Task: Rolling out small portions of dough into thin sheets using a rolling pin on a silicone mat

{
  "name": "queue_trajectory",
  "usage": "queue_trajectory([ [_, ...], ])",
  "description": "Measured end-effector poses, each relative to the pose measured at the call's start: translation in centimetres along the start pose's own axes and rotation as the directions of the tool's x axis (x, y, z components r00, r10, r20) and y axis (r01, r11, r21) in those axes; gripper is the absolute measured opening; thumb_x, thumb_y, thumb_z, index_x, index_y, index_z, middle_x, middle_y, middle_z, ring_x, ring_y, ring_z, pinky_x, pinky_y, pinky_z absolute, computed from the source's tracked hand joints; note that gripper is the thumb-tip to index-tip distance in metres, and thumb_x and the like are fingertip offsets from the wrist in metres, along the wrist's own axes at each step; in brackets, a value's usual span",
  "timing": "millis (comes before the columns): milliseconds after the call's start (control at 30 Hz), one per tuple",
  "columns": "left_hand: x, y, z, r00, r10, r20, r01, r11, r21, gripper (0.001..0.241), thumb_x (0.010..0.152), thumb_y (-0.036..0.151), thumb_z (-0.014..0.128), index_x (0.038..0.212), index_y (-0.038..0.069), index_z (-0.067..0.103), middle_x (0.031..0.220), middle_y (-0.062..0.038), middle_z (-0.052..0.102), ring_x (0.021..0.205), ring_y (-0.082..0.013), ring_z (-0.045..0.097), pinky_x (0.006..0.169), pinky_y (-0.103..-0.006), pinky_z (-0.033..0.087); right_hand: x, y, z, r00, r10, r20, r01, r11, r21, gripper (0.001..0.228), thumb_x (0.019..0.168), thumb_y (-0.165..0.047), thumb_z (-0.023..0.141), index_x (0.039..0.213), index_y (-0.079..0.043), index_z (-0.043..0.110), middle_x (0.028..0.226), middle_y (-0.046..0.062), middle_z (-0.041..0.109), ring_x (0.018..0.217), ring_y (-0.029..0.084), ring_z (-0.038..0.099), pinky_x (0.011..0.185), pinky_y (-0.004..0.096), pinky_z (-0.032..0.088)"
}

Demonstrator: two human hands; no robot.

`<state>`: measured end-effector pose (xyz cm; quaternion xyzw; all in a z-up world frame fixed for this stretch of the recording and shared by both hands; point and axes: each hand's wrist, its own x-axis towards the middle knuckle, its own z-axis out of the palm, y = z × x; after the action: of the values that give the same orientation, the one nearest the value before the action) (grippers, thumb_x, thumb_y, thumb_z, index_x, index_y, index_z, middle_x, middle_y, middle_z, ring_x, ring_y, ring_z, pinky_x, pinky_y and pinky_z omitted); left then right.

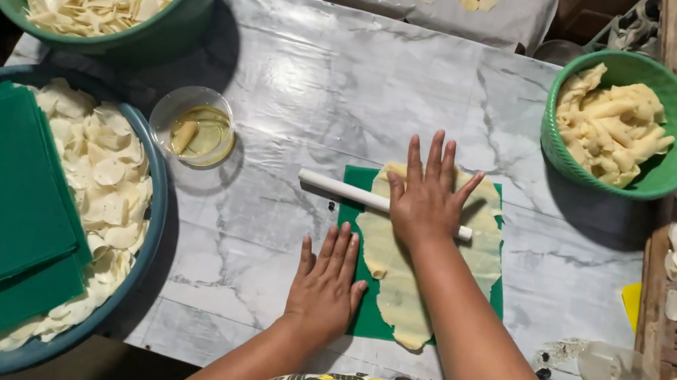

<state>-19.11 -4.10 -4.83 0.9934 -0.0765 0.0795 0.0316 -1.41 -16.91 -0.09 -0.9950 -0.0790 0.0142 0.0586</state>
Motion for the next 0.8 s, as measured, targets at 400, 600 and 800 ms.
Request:
queue_trajectory([
  [400,8.1,-6.2,-0.9,0.999,-0.011,-0.053,-0.002,0.971,-0.238,0.063,0.107,0.044,0.037,0.159,0.008,0.036,0.168,-0.016,0.029,0.155,-0.0344,0.023,0.125,-0.0545,0.014,-9.3,3.9,2.7,0.988,-0.134,-0.073,0.136,0.990,0.030,0.071,0.106,-0.056,0.033,0.164,-0.017,0.023,0.174,0.008,0.015,0.159,0.028,0.010,0.114,0.080,0.000],
  [600,16.9,-6.3,-1.2,0.954,-0.139,0.266,0.193,0.963,-0.190,0.067,0.108,0.048,0.022,0.163,0.011,0.025,0.170,-0.013,0.022,0.158,-0.0323,0.017,0.128,-0.0546,0.000,0.0,3.4,0.0,0.990,0.036,0.135,-0.030,0.999,-0.045,0.074,0.103,-0.064,0.021,0.165,-0.026,0.010,0.174,0.009,0.001,0.160,0.025,-0.003,0.117,0.079,-0.007],
  [800,19.7,-5.6,-4.2,0.974,-0.179,0.140,0.201,0.966,-0.162,0.069,0.110,0.047,0.026,0.166,0.009,0.013,0.173,-0.015,0.005,0.160,-0.0328,0.000,0.127,-0.0551,-0.006,1.1,4.3,0.1,0.960,-0.061,-0.274,0.091,0.991,0.099,0.072,0.108,-0.051,0.039,0.165,-0.010,0.023,0.172,0.019,0.014,0.160,0.033,0.011,0.113,0.080,-0.003],
])
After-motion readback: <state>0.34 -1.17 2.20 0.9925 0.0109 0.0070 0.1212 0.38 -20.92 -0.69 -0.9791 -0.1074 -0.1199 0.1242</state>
